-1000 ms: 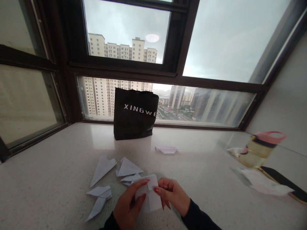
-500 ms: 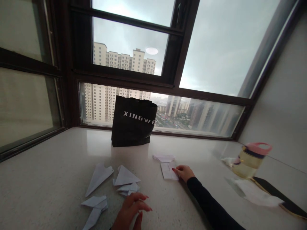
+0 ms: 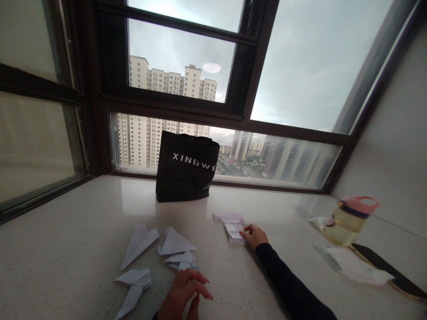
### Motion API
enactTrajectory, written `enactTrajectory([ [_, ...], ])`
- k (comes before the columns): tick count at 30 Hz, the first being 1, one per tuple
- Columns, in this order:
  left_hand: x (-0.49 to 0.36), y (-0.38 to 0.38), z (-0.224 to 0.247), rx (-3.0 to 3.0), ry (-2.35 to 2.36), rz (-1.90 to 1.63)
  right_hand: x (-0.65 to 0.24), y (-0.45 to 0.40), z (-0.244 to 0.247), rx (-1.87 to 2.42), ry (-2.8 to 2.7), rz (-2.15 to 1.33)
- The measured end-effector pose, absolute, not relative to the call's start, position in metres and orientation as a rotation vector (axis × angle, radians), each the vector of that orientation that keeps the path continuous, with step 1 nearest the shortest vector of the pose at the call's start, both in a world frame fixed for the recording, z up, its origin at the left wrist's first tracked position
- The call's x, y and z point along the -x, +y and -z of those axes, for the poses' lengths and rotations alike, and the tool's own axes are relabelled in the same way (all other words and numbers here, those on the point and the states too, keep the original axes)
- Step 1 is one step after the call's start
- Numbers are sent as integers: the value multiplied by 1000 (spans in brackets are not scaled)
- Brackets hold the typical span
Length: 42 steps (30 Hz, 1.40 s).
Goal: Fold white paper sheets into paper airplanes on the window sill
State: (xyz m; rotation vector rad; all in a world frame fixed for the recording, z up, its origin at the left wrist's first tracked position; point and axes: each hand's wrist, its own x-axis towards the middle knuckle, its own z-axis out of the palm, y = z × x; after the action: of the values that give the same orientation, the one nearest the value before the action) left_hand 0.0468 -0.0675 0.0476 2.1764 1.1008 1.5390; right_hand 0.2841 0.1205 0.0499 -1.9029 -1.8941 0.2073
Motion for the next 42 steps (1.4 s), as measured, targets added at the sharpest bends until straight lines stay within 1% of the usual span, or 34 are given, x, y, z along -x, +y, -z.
enactTrajectory([
  [4,-48,-67,-46,-2235,1121,-1500,-284,113,-59,1798,-1775,-113],
  [7,-45,-65,-48,-2321,1157,-1465,-276,95,-69,1675,-1751,-122],
  [10,-31,-58,-53,-2344,1317,-1447,-252,60,-73,1510,-1844,-218],
  [12,-15,-49,-55,-2359,1479,-1390,-230,32,-71,1289,-1965,-384],
  [14,2,-40,-54,-2402,1674,-1277,-210,8,-67,1119,-2047,-543],
  [17,21,-29,-46,-2462,1918,-1005,-193,-13,-61,1052,-2108,-691],
  [19,25,-24,-39,-2456,1991,-828,-191,-16,-57,1043,-2128,-755],
  [21,26,-22,-34,-2441,1987,-764,-193,-15,-54,1043,-2137,-796],
  [27,31,-20,-42,-2475,1860,-877,-194,-16,-55,1024,-2082,-858],
  [30,31,-24,-54,-2510,1806,-970,-192,-19,-59,967,-1939,-983],
  [32,27,-29,-60,-2550,1698,-1162,-191,-18,-62,926,-1781,-1130],
  [35,18,-35,-67,-2594,1374,-1519,-192,-16,-63,893,-1521,-1326],
  [36,15,-37,-69,-2590,1280,-1585,-192,-14,-63,895,-1449,-1358],
  [40,6,-45,-72,-2534,1116,-1579,-193,-8,-58,942,-1307,-1437],
  [42,1,-49,-72,-2514,1052,-1539,-193,-7,-55,941,-1350,-1566],
])
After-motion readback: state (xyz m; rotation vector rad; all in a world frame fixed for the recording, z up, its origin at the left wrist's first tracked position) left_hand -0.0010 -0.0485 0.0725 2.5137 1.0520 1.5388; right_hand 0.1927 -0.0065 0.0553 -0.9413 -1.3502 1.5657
